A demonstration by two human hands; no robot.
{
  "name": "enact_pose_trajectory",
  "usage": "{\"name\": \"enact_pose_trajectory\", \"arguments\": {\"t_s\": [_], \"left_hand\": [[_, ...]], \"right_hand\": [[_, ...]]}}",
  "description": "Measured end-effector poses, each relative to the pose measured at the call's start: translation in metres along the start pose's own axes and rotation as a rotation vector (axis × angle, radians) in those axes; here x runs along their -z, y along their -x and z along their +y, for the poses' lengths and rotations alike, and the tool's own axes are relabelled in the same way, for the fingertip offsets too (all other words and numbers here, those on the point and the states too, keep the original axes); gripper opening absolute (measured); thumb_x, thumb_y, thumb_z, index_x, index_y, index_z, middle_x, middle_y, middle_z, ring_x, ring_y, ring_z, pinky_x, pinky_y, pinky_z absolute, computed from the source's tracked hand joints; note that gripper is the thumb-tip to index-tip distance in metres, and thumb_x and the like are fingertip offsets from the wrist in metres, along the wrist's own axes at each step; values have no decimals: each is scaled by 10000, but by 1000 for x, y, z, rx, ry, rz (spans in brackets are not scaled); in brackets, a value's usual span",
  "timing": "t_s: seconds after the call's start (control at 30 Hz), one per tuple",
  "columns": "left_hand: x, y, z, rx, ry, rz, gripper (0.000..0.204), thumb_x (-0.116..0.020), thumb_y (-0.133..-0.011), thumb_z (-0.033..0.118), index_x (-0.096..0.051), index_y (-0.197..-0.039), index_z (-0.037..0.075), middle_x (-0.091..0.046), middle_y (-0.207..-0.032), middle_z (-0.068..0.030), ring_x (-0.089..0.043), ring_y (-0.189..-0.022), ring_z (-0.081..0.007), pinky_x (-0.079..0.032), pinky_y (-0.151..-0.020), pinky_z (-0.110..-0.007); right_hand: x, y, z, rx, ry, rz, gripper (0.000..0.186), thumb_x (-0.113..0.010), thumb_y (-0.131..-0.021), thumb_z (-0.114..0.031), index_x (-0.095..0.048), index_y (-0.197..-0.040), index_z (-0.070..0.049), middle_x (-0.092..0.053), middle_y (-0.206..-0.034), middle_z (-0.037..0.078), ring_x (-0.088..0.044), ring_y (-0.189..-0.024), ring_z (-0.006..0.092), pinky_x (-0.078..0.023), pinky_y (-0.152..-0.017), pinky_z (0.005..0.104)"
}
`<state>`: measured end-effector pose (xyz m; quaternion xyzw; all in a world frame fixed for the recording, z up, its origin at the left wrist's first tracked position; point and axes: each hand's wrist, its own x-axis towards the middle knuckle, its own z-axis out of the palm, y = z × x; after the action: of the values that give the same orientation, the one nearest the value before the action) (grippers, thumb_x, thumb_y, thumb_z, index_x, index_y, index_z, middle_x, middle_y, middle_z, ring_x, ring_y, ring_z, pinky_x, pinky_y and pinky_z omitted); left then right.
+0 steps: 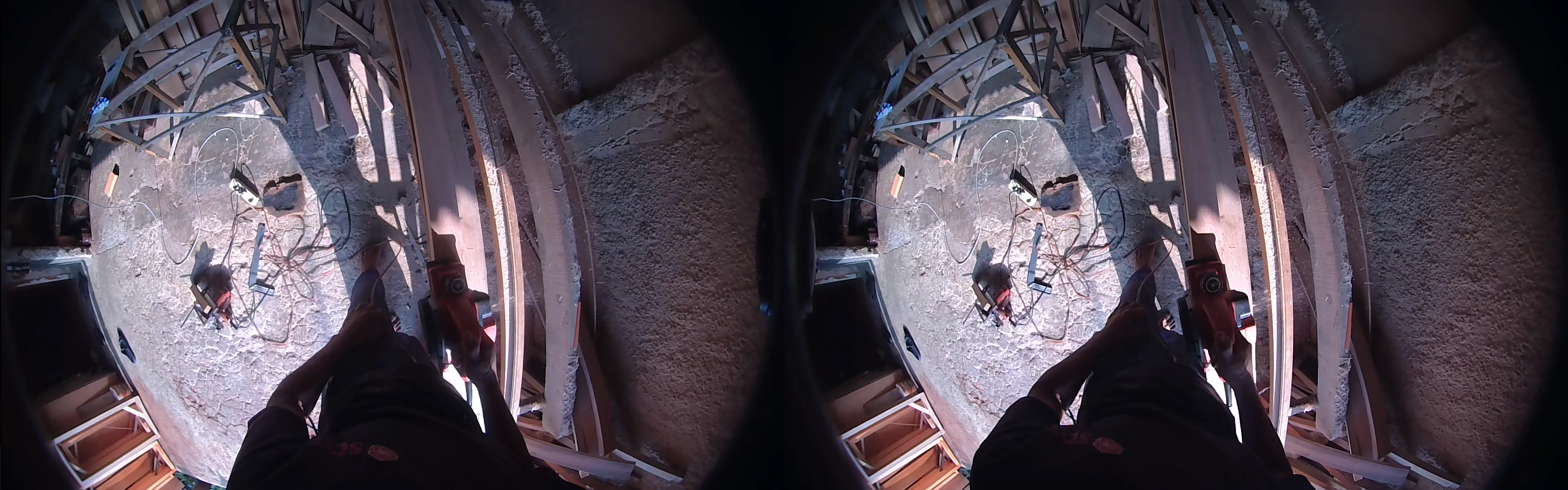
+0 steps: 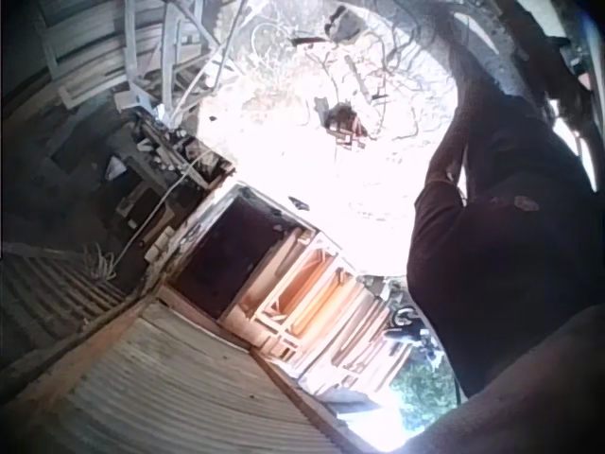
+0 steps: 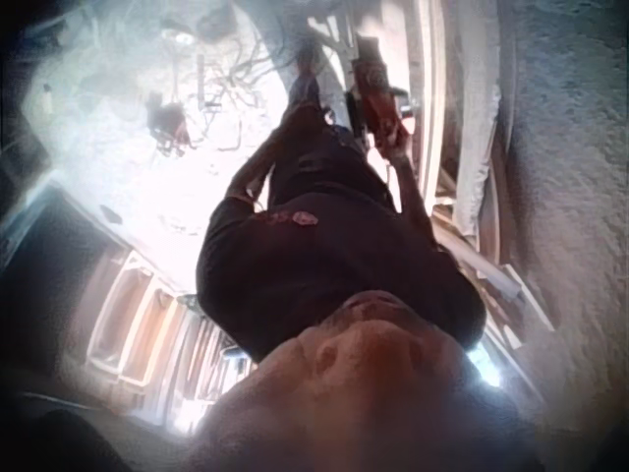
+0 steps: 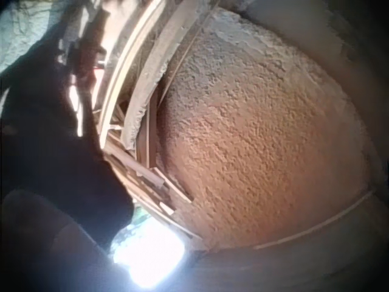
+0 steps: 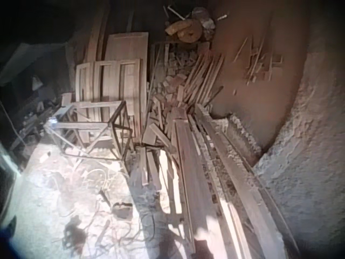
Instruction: The person positions a long wooden plank on a makeshift workbench and uses a red electric planer to smooth its surface. They repeatedly run the planer along the plank, adjusting its position between passes.
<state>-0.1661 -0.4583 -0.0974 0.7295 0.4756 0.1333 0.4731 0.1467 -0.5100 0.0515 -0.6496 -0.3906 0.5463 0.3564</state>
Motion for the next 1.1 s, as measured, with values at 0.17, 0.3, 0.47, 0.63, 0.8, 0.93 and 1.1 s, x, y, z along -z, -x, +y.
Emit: {"name": "enact_pose_trajectory", "arguments": {"t_s": [0.17, 0.3, 0.47, 0.63, 0.8, 0.93, 1.1], "left_hand": [[37, -21, -12, 162, 37, 97, 165, -700, -885, 211, -754, -988, 94, -731, -969, -170, -715, -923, -368, -566, -802, -448], [61, -46, -19, 319, 188, 206, 173, -723, -850, 248, -741, -880, 78, -714, -913, -177, -705, -910, -373, -555, -760, -465], [100, -93, -9, 459, 238, 270, 245, -703, -915, 317, -754, -936, 78, -725, -948, -181, -712, -916, -373, -553, -757, -465], [136, -138, 1, 573, 319, 371, 284, -672, -946, 329, -751, -1016, 66, -741, -961, -188, -726, -935, -350, -554, -789, -435], [163, -135, -16, 414, 287, 492, 289, -624, -998, 281, -731, -1021, 13, -740, -948, -186, -726, -930, -313, -542, -822, -408], [170, -107, -10, 461, 245, 434, 208, -657, -960, 201, -725, -996, 9, -729, -955, -183, -703, -921, -356, -525, -822, -420], [114, -52, -29, 276, 122, 334, 167, -688, -926, 195, -720, -965, 35, -719, -949, -177, -689, -904, -352, -521, -812, -434]], "right_hand": [[-40, -117, -147, 188, 187, -22, 534, -482, -1055, -532, -619, -834, -66, -560, -545, 11, -576, -461, 116, -415, -430, 290], [-66, -239, -184, 83, 29, -63, 559, -467, -1048, -577, -619, -865, -71, -541, -541, 3, -549, -429, 105, -396, -383, 269], [-113, -389, -273, 159, 54, -49, 584, -496, -1017, -624, -595, -863, -70, -540, -582, 13, -525, -415, 100, -407, -370, 281], [-157, -531, -362, 139, 33, -90, 488, -466, -1028, -543, -523, -833, -100, -504, -605, 4, -498, -417, 124, -395, -360, 300], [-171, -554, -378, 105, 38, -160, 514, -485, -1002, -580, -530, -848, -91, -502, -613, 13, -496, -455, 140, -405, -411, 344], [-117, -446, -318, 76, 68, -149, 556, -507, -976, -629, -553, -884, -83, -528, -634, 14, -511, -457, 119, -414, -398, 315], [-60, -267, -226, 126, 98, -158, 591, -501, -995, -666, -682, -1134, -121, -529, -605, 9, -567, -481, 98, -465, -444, 274]]}}
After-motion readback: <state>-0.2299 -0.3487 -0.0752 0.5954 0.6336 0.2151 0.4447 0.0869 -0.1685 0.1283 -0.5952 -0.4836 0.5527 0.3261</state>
